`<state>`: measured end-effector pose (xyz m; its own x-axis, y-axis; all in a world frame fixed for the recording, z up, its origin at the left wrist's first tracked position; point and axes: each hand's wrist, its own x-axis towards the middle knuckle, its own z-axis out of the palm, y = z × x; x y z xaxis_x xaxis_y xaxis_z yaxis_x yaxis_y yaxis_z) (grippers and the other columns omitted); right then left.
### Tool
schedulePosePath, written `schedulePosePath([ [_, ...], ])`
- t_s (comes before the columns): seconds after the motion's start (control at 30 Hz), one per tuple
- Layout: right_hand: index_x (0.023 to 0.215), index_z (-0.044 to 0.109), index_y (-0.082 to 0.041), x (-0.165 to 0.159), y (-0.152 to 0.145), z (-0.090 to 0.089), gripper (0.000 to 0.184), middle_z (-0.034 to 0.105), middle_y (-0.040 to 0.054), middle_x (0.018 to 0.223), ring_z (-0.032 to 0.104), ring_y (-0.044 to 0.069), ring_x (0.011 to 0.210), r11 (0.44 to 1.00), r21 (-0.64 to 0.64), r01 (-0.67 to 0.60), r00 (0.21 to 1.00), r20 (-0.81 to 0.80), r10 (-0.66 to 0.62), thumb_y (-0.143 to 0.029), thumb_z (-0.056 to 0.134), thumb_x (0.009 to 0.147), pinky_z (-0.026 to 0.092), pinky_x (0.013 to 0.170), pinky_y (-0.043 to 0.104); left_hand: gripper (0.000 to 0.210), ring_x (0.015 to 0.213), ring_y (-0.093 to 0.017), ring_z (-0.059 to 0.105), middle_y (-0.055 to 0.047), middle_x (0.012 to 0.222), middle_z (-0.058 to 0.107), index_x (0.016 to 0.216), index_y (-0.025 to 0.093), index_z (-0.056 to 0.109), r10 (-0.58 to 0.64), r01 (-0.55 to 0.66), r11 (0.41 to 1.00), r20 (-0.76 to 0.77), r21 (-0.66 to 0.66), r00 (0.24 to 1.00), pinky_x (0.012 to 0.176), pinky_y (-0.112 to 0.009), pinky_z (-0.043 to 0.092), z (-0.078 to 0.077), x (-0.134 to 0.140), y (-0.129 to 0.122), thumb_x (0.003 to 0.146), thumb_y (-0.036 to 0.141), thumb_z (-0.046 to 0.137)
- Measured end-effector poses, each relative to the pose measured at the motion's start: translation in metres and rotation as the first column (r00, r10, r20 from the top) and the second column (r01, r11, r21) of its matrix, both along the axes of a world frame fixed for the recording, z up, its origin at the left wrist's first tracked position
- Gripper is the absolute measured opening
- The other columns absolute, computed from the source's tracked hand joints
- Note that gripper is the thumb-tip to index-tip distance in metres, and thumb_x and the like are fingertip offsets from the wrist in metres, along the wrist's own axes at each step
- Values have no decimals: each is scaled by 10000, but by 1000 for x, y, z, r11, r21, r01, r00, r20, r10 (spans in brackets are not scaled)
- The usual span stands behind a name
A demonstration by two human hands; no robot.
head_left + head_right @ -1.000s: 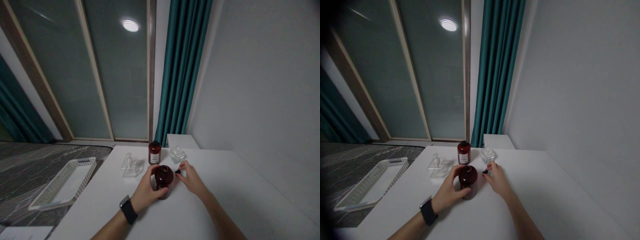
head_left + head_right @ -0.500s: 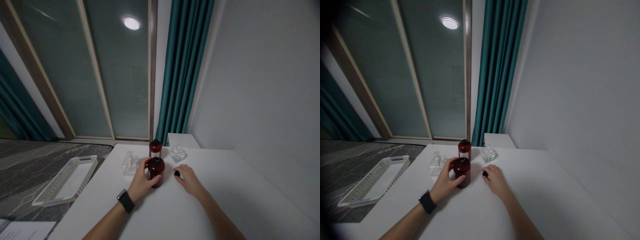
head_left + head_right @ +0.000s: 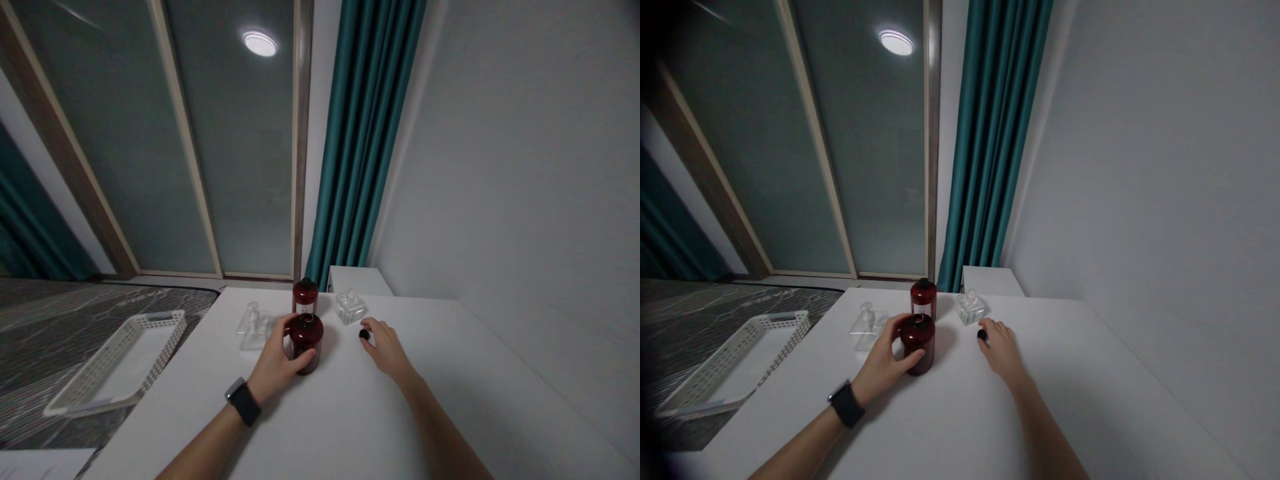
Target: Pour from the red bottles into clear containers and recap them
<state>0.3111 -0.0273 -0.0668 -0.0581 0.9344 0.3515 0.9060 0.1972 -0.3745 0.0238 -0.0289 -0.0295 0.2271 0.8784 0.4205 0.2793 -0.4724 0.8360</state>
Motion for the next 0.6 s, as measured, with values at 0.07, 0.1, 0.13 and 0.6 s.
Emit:
schedulePosePath([
  [0.07,1090,583,-221,8,2,-2,281,712,70,1036,627,267,1012,999,0,33,999,8,-33,-136,593,822,438,872,379,608,1193,-301,574,-113,1282,575,1285,203,444,2,-2,1000,-2,-1,1000,1062,-512,438,1,0,0,750,234,731],
  [0.1,1091,582,-224,10,3,-4,284,714,68,1031,628,267,1012,999,0,48,999,10,-48,-137,594,821,439,867,376,609,1191,-302,576,-113,1281,577,1283,203,444,4,-4,1000,-2,-2,1000,1061,-514,440,1,0,0,748,240,732],
  [0.13,1090,581,-226,12,3,-6,286,715,67,1029,629,268,1014,998,0,60,998,12,-60,-137,595,819,440,862,373,609,1191,-304,576,-114,1280,578,1281,203,444,6,-6,1000,-1,-2,1000,1062,-518,439,1,0,0,747,245,733],
  [0.6,1337,429,-172,-11,13,-1,510,603,161,1245,529,334,1175,958,157,239,971,-46,-235,-346,562,877,410,957,475,612,1175,-313,591,-123,1271,586,1275,197,441,17,-17,1000,-15,7,1000,1050,-527,452,5,1,-1,739,264,728],
])
